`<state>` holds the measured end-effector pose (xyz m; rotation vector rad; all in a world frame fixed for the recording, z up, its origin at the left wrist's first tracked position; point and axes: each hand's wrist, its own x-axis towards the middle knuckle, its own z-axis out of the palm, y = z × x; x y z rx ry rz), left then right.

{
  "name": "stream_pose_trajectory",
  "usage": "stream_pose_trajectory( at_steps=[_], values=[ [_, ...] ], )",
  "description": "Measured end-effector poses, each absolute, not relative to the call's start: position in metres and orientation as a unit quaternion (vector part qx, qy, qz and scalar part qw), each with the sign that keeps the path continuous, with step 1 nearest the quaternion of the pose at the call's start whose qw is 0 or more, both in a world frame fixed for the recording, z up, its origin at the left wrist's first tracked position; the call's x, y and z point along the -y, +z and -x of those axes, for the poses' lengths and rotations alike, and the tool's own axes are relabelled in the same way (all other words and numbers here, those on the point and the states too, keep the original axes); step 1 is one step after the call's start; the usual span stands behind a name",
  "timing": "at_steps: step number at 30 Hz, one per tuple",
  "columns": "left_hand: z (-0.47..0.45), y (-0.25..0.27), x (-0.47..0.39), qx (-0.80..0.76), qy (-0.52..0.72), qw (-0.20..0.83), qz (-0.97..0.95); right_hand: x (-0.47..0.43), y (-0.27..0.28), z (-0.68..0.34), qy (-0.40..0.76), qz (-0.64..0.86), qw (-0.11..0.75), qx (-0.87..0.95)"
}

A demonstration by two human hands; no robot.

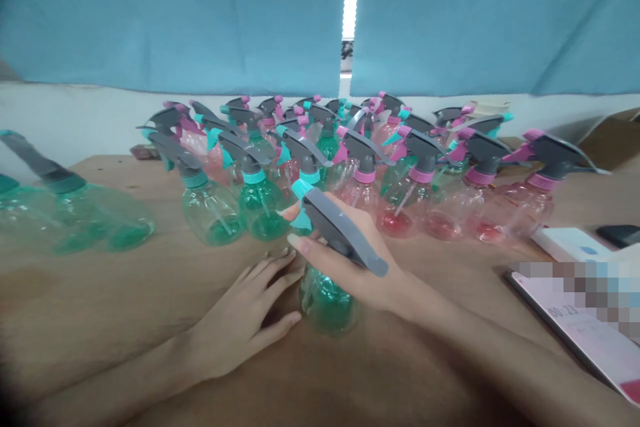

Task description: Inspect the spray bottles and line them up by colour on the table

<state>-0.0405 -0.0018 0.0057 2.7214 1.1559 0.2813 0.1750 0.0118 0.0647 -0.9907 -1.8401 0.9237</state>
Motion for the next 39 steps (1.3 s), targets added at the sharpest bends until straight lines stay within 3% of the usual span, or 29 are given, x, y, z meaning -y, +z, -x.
stream_pose_trajectory(
  at_steps=[39],
  values=[
    [0.039, 0.006, 0.003, -0.395, 0.093, 0.092, -0.909, -0.014, 0.059, -0.176, 0.418, 0.349, 0.449, 0.708]
  ],
)
